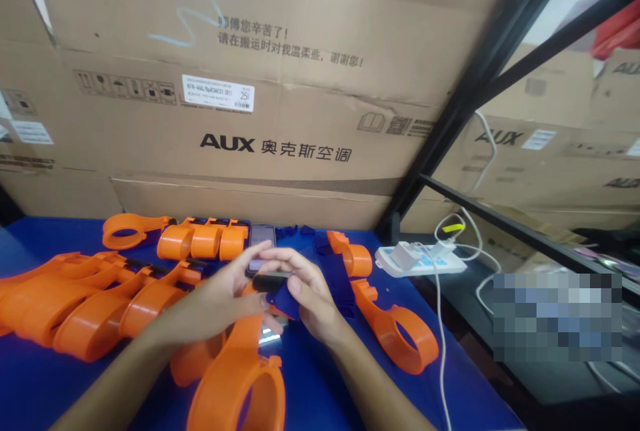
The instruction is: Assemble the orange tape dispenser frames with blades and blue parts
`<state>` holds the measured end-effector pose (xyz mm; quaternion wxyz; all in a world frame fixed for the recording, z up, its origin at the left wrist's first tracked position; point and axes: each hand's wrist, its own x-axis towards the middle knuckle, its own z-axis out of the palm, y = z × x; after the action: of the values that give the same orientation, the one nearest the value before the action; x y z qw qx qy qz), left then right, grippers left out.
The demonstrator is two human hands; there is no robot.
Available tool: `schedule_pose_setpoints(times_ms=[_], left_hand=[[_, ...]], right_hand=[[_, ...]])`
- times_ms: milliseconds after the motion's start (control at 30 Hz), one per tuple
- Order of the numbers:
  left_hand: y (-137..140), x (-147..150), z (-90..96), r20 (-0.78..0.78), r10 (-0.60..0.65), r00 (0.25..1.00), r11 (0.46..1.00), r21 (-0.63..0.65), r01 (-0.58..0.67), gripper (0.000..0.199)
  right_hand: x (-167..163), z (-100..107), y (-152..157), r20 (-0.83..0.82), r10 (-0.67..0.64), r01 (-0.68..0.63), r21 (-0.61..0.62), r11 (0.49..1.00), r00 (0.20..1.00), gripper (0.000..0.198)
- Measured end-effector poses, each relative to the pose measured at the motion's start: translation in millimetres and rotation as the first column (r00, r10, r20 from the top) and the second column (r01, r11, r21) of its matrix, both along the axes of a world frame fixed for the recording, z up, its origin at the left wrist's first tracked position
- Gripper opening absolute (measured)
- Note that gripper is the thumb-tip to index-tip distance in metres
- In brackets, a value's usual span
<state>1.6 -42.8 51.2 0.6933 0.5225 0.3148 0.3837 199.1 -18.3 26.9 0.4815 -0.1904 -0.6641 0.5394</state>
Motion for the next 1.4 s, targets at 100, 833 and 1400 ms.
schedule_pose_setpoints(times_ms=[100,833,1400], left_hand=[[4.3,-3.7,-1.7,-0.011,0.008,1.0,1.0,0.015,-0.008,0.08],[-17.0,51.2,2.1,0.131,0.274,0.953,0.956,0.067,-0.284,0.043],[16.0,37.3,-29.8,0.079,0.355,0.932,0.934,0.007,-0.356,0.034]], right_hand=[[-2.2,-2.3,1.4,-0.051,-0.155,0.155,-0.009,0.988,0.987,0.05],[6.5,9.1,-2.3,-0.137,-0.354,0.371,0.132,0.919,0.925,0.057],[-0.5,-3.1,9.2,0.025,-0.349,0.349,-0.142,0.926,0.937,0.039]])
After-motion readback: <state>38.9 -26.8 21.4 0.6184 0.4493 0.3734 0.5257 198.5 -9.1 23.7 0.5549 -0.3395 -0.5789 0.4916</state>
